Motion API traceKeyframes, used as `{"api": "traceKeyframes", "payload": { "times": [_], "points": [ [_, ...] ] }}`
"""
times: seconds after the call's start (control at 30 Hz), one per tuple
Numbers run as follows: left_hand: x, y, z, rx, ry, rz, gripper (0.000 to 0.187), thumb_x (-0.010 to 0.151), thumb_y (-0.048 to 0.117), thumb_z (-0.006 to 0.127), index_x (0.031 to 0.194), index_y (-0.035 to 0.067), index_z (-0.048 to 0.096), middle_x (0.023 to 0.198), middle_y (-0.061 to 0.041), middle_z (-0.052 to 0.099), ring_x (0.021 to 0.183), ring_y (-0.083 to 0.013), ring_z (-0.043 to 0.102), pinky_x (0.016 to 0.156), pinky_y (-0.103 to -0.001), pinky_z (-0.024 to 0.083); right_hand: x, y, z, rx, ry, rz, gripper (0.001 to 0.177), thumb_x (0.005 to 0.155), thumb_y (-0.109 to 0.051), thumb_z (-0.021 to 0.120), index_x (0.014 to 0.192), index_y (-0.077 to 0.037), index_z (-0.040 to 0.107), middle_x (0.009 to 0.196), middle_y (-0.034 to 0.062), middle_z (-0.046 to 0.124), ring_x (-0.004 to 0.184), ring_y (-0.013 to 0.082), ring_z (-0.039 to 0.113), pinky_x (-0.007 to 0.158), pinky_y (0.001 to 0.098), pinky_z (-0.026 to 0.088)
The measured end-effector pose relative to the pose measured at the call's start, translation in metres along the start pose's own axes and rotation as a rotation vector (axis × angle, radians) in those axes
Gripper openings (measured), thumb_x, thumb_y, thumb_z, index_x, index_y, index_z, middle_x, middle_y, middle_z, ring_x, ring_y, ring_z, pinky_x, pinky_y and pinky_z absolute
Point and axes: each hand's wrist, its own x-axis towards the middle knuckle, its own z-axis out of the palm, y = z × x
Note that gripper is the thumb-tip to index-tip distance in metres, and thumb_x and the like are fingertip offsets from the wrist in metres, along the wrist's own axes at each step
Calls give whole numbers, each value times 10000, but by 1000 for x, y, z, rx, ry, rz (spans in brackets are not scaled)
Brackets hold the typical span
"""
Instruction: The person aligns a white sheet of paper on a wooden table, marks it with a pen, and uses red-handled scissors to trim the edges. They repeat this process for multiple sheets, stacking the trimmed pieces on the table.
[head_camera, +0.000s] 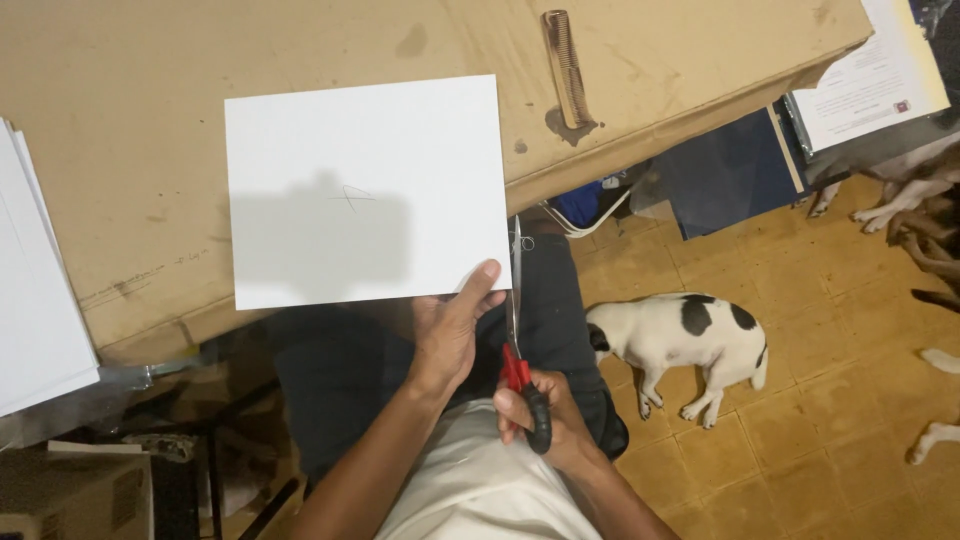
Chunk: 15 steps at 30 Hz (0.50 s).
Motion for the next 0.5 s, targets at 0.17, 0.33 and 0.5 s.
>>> {"api": "traceKeyframes", "payload": {
  "times": [0.17,0.33,0.5],
  "points": [
    [1,-2,-2,-8,6,-1,352,768,153,854,1096,113,732,1026,-19,751,915,-153,717,716,-289,621,3,15,-4,52,86,48,283,819,-226,833,755,-10,662,538,90,601,392,167,592,407,290,508],
    [1,-1,-1,12,10,-9,309,779,167,849,1062,115,734,986,-11,741,900,-146,712,728,-291,623,0,1,2,-27,94,30,315,832,-244,834,683,-42,644,469,66,579,372,136,566,393,263,467],
    [1,0,0,5,34,-18,357,767,150,843,1100,102,724,1015,-27,746,916,-156,714,719,-298,628,0,-3,5,-8,152,59,344,823,-136,860,636,-41,587,457,50,481,366,114,449,366,282,485]
  ]
}}
